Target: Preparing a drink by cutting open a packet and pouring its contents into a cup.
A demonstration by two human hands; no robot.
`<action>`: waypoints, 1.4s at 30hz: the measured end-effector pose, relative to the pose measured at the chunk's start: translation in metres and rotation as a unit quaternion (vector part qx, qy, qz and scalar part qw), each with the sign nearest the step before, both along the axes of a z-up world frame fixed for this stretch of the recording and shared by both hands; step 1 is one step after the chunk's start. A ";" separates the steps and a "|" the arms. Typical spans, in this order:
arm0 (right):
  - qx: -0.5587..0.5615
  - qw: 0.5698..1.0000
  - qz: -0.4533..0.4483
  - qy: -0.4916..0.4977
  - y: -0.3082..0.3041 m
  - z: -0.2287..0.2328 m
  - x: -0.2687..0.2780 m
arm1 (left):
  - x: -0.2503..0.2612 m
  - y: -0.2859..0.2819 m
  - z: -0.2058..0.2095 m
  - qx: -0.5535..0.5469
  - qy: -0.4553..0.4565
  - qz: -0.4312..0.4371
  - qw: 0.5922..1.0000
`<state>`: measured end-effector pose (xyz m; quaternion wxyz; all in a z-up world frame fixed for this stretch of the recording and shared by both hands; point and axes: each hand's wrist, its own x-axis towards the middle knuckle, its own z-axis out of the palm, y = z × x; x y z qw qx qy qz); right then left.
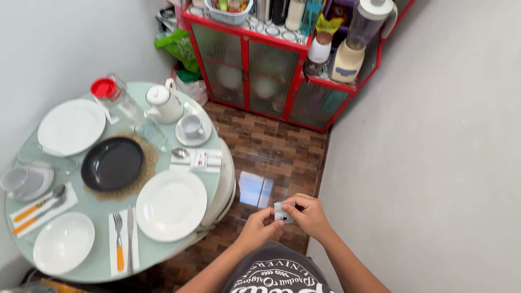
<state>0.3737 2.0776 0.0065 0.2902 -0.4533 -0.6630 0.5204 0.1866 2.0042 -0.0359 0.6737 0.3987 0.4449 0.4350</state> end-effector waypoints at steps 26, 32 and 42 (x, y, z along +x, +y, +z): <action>-0.185 0.976 -0.116 0.027 0.406 -0.085 0.016 | -0.030 0.364 -0.032 0.016 -0.026 0.079 0.996; -0.276 0.946 -0.163 -0.045 0.469 -0.189 0.008 | -0.052 0.371 -0.077 -0.049 0.081 0.120 0.988; -0.151 0.952 -0.101 -0.247 0.608 -0.437 -0.008 | -0.016 0.229 -0.236 -0.252 0.172 0.187 0.934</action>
